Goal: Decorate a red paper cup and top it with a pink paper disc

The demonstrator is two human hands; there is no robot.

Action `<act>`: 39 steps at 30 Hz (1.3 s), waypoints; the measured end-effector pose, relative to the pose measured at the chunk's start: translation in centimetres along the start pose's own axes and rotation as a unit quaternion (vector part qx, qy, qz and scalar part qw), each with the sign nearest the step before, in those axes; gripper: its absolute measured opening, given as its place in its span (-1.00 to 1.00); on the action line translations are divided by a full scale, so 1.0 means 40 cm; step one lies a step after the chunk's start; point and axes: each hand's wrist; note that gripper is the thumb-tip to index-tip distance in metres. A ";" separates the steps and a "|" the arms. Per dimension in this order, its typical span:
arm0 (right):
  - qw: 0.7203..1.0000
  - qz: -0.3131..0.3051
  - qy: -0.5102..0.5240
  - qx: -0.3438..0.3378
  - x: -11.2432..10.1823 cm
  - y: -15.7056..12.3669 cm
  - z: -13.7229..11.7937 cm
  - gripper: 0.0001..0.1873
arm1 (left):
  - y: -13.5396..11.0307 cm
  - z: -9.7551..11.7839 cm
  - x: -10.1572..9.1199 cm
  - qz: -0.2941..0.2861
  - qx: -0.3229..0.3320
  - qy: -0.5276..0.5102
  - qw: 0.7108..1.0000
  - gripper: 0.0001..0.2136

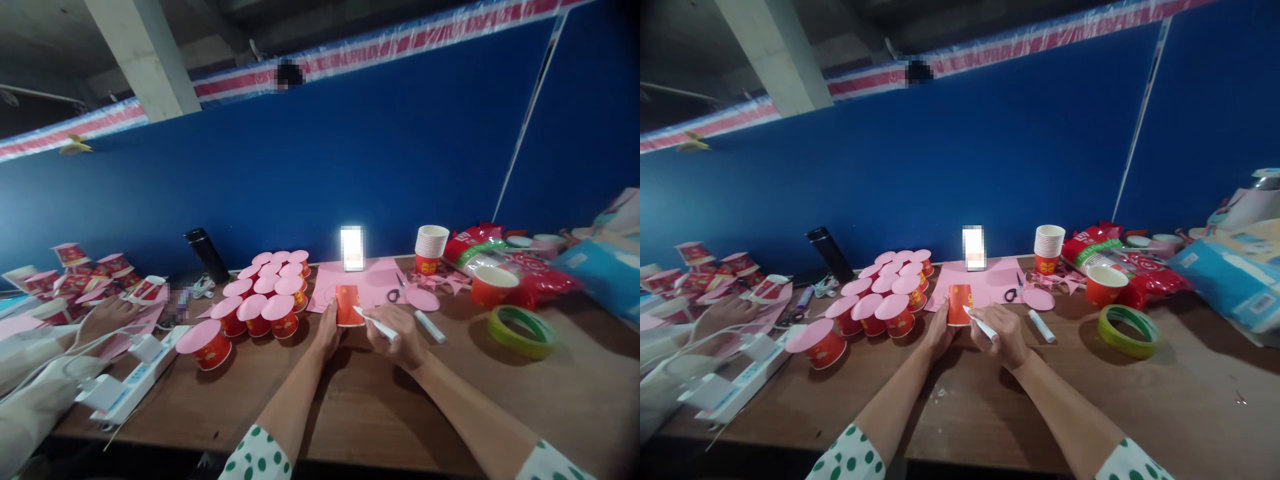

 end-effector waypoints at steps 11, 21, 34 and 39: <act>1.000 -0.009 -0.009 0.007 0.005 -0.007 0.006 -0.82 | 0.008 -0.007 -0.003 -0.021 -0.004 -0.031 0.999 -0.54; 1.000 -0.013 -0.005 0.005 0.000 -0.004 0.003 -0.81 | -0.002 0.000 0.003 -0.041 0.016 0.028 0.999 -0.55; 1.000 -0.016 0.002 0.010 0.003 -0.008 0.003 -0.77 | -0.021 0.022 0.006 -0.050 0.065 0.118 0.990 -0.58; 1.000 -0.007 0.008 0.004 0.002 -0.007 0.001 -0.76 | -0.042 0.044 0.028 -0.036 0.053 0.082 0.995 -0.63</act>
Point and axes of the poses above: each hand's wrist, its own y-axis towards the middle knuckle, its own x-axis out of the palm, z = x × y, and after that the axes turned 1 degree about -x, right-handed
